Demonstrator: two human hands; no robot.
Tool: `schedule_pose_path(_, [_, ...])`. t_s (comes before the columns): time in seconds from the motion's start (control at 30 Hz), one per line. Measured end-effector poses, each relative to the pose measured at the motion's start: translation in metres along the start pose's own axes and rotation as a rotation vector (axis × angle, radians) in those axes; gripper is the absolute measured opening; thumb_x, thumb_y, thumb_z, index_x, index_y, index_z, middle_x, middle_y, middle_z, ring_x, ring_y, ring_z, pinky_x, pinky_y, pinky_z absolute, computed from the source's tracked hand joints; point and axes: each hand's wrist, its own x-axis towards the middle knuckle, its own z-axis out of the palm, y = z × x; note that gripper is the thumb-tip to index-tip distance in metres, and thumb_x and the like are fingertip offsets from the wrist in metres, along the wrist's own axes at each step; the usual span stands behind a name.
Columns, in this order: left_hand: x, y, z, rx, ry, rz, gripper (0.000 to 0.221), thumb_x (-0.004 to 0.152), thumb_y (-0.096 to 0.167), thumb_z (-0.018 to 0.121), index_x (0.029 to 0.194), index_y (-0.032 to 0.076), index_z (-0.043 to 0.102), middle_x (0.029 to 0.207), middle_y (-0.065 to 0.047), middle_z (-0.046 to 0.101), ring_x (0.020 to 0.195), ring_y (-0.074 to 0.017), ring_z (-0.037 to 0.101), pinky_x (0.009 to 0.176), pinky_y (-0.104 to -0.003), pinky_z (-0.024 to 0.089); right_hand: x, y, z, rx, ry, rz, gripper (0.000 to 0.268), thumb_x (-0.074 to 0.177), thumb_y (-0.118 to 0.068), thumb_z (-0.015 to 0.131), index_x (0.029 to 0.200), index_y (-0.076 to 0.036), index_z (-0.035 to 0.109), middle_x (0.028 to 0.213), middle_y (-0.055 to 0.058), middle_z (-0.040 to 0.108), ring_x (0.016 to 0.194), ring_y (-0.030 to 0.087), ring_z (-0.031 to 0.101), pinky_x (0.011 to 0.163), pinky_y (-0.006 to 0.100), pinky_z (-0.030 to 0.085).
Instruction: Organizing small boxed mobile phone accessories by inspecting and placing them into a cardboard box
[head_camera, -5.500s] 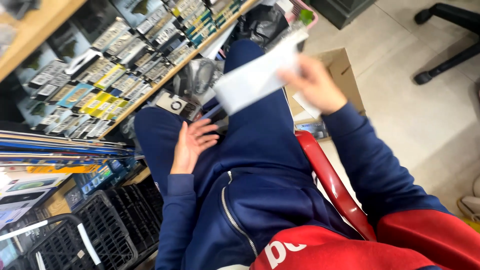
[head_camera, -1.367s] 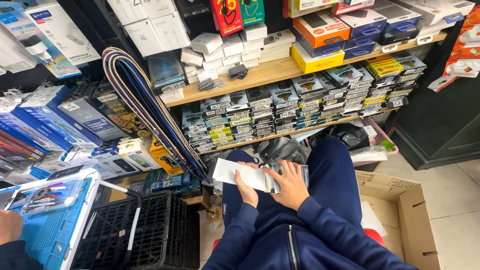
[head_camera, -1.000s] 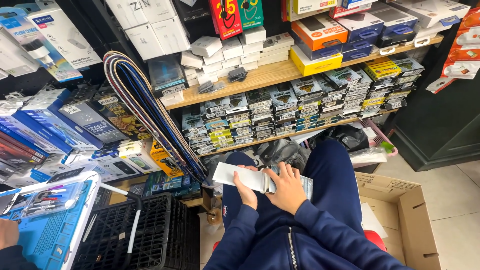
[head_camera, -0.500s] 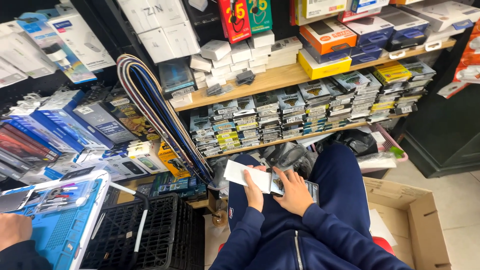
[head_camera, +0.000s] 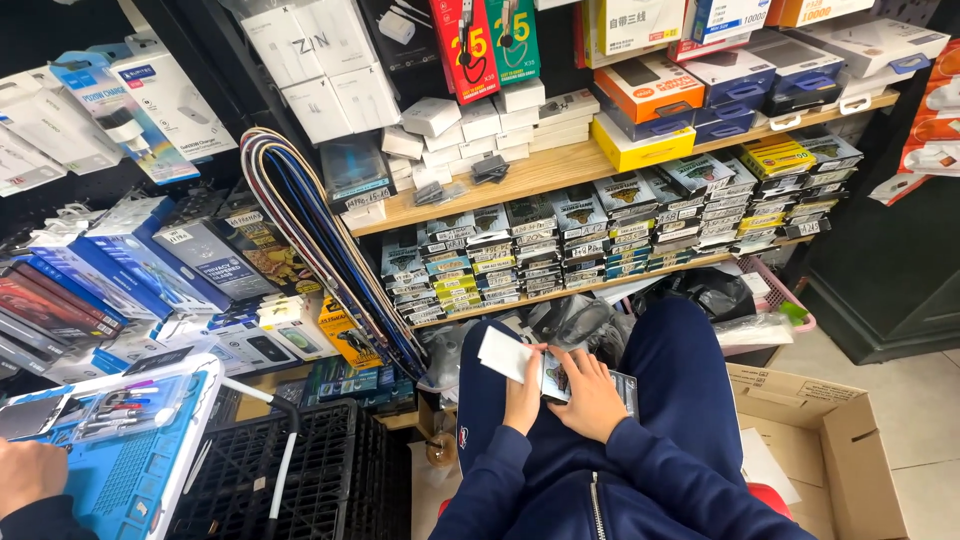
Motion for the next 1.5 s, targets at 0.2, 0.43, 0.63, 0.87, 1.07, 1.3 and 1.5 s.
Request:
schedule_pose_path(0.2, [0.000,0.015,0.003,-0.110,-0.053,-0.171,0.036,0.097,0.030,0.052,0.125,0.012,0.064,0.127,-0.006,0.064,0.121,-0.0198,0.059,0.104,-0.032,0.043,0.000,-0.001,0.001,0.008,0.115,-0.016,0.090,0.066,-0.028,0.084,0.146,-0.028,0.044,0.130,0.002,0.054,0.110,0.030,0.055,0.098,0.045,0.046])
schedule_pose_path(0.43, [0.002,-0.006,0.001,-0.124,-0.050,-0.137,0.038,0.099,0.029,0.052,0.134,0.015,0.059,0.136,-0.004,0.058,0.124,-0.0183,0.055,0.106,-0.031,0.040,0.003,0.004,0.007,0.004,0.066,0.033,0.090,0.070,-0.032,0.083,0.149,-0.023,0.041,0.133,0.002,0.053,0.117,0.029,0.054,0.102,0.047,0.044])
schedule_pose_path(0.63, [0.007,-0.014,0.002,-0.151,-0.103,-0.181,0.059,0.099,0.032,0.051,0.155,0.017,0.038,0.160,-0.004,0.043,0.149,-0.0189,0.038,0.120,-0.034,0.029,0.005,0.012,0.016,-0.014,0.076,0.016,0.090,0.072,-0.033,0.085,0.149,-0.022,0.041,0.130,0.003,0.053,0.115,0.029,0.054,0.100,0.046,0.046])
schedule_pose_path(0.87, [-0.003,0.031,0.003,-0.459,0.098,-0.341,0.044,0.093,0.036,0.057,0.131,0.017,0.069,0.131,-0.003,0.067,0.114,-0.0177,0.064,0.089,-0.032,0.050,0.005,0.012,0.014,0.002,0.076,0.039,0.091,0.071,-0.035,0.087,0.148,-0.022,0.041,0.132,0.002,0.053,0.117,0.028,0.053,0.102,0.045,0.044])
schedule_pose_path(1.07, [0.007,-0.008,0.003,-0.467,0.042,-0.270,0.037,0.096,0.032,0.053,0.123,0.012,0.069,0.132,-0.006,0.066,0.116,-0.0205,0.064,0.094,-0.033,0.049,0.005,0.009,0.013,-0.003,0.061,0.048,0.092,0.071,-0.034,0.086,0.150,-0.024,0.040,0.133,0.001,0.052,0.118,0.028,0.052,0.102,0.045,0.044])
schedule_pose_path(1.3, [0.007,-0.008,0.002,-0.431,0.024,-0.225,0.049,0.098,0.037,0.049,0.138,0.012,0.061,0.141,-0.007,0.061,0.122,-0.0210,0.061,0.102,-0.034,0.047,0.004,0.007,0.010,-0.002,0.072,0.048,0.088,0.072,-0.035,0.084,0.148,-0.023,0.041,0.130,0.003,0.052,0.117,0.029,0.054,0.100,0.046,0.045])
schedule_pose_path(1.5, [0.009,-0.013,0.002,-0.482,0.037,-0.192,0.058,0.097,0.036,0.050,0.150,0.013,0.046,0.151,-0.009,0.055,0.134,-0.0206,0.054,0.108,-0.035,0.043,0.002,0.007,0.009,0.001,0.097,0.016,0.089,0.070,-0.032,0.084,0.147,-0.020,0.043,0.133,0.005,0.052,0.115,0.032,0.053,0.099,0.047,0.044])
